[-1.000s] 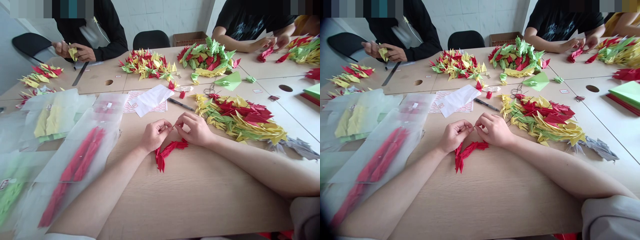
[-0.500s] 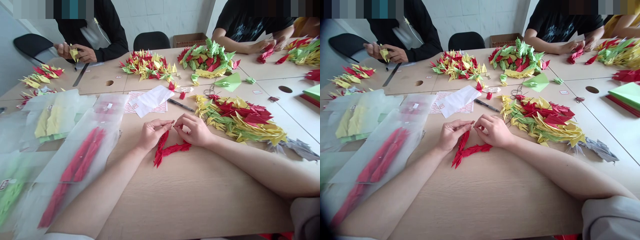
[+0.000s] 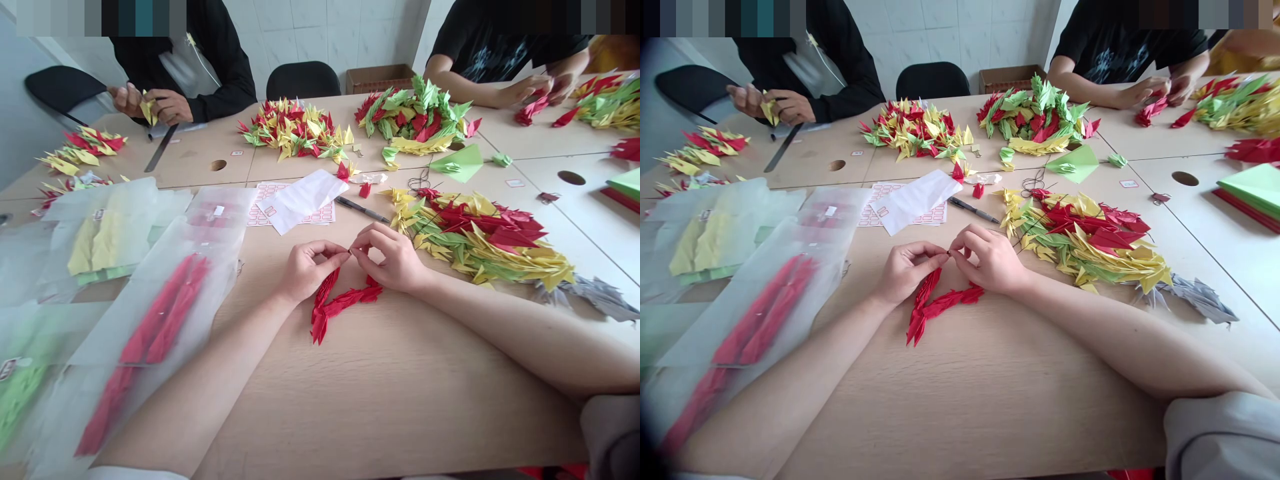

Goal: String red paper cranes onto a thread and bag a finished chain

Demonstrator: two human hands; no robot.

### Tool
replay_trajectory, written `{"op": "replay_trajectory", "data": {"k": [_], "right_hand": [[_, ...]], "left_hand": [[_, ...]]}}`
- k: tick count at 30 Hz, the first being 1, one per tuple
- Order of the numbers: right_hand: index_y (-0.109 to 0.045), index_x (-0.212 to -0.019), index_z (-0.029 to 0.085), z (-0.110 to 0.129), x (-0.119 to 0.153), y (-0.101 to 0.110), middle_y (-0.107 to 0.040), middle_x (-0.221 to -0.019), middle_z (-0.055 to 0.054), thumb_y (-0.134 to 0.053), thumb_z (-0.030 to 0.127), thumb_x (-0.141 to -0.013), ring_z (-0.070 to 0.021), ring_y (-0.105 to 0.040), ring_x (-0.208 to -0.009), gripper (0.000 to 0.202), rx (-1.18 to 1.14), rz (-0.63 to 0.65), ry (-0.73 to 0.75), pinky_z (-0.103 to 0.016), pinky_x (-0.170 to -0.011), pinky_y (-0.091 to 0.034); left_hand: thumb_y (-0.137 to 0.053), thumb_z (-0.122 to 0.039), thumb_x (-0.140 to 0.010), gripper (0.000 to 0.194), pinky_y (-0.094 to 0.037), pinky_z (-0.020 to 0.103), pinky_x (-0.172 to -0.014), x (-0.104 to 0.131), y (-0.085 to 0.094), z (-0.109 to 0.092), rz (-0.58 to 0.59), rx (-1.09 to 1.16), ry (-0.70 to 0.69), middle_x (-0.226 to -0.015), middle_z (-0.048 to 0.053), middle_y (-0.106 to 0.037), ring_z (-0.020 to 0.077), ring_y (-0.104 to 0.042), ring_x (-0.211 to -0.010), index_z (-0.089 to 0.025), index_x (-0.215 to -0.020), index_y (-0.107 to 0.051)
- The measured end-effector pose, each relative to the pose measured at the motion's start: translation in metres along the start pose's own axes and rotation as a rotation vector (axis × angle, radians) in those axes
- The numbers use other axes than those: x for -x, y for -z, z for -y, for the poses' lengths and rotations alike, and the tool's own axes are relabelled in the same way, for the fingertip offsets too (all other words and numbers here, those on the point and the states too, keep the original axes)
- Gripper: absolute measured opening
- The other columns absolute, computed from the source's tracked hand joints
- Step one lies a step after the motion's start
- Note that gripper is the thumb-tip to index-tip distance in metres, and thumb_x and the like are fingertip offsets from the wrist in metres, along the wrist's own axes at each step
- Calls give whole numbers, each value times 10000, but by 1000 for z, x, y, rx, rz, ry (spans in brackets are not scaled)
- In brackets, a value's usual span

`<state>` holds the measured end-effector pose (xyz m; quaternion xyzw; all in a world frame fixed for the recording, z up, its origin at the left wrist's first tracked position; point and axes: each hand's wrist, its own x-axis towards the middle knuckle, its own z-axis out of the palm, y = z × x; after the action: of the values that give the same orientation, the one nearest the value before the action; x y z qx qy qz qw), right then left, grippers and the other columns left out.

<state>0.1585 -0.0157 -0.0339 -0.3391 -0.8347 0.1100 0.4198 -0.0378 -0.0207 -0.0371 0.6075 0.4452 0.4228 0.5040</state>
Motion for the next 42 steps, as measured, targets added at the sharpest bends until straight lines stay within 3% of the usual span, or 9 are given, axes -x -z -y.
{"op": "replay_trajectory", "data": {"k": [6, 14, 21, 26, 31, 37, 42], "right_hand": [[-581, -863, 197, -3, 0, -1, -609, -809, -25, -556, 179, -895, -134, -593, -677, 45, 16, -6, -66, -269, -640, -479], [-587, -870, 191, -1, 0, 0, -624, -823, -33, -555, 176, -884, -129, -591, -663, 38, 37, 79, 23, -277, -652, -478], [-590, -898, 195, 0, 2, 0, -609, -835, -33, -553, 197, -911, -133, -591, -685, 40, 6, 24, -3, -284, -661, -487], [-577, -987, 203, 0, 0, 2, -610, -941, -54, -554, 211, -917, -143, -594, -748, 74, -106, 67, -49, -283, -669, -507], [-567, -909, 204, -3, 1, 0, -584, -867, -34, -570, 222, -914, -139, -566, -724, 19, -114, 53, -72, -274, -644, -496], [-572, -878, 206, -6, 2, -2, -591, -844, -32, -575, 257, -920, -139, -555, -708, 66, -102, 41, -71, -273, -632, -494], [-596, -929, 208, -4, 1, 0, -612, -889, -45, -558, 244, -930, -143, -586, -724, 52, -107, 29, -51, -284, -662, -520]], "left_hand": [[-724, -345, -810, 182, -506, 272, -746, 1, 6, -3, 83, 276, 84, -767, 45, -737, 156, -673, -749, -164, -804, -698], [-761, -329, -781, 262, -527, 355, -916, 0, 1, 2, 50, 187, 36, -857, 55, -771, 204, -705, -872, -175, -991, -777], [-794, -329, -743, 228, -539, 315, -829, -1, -2, 4, 60, 132, 28, -881, 69, -762, 193, -695, -846, -152, -885, -768], [-799, -328, -740, 208, -531, 323, -850, -1, -3, 1, 38, 212, 34, -889, 69, -763, 190, -694, -851, -152, -844, -759], [-798, -329, -740, 207, -528, 334, -863, -1, -3, 1, 41, 245, 53, -867, 66, -760, 193, -698, -854, -152, -840, -755], [-814, -343, -711, 226, -492, 265, -707, -2, -3, 2, -35, 175, 53, -772, 29, -706, 142, -632, -730, -147, -768, -719], [-822, -337, -702, 232, -478, 260, -700, -2, -1, 1, 1, 191, 81, -776, 34, -704, 139, -616, -731, -140, -777, -726]]}}
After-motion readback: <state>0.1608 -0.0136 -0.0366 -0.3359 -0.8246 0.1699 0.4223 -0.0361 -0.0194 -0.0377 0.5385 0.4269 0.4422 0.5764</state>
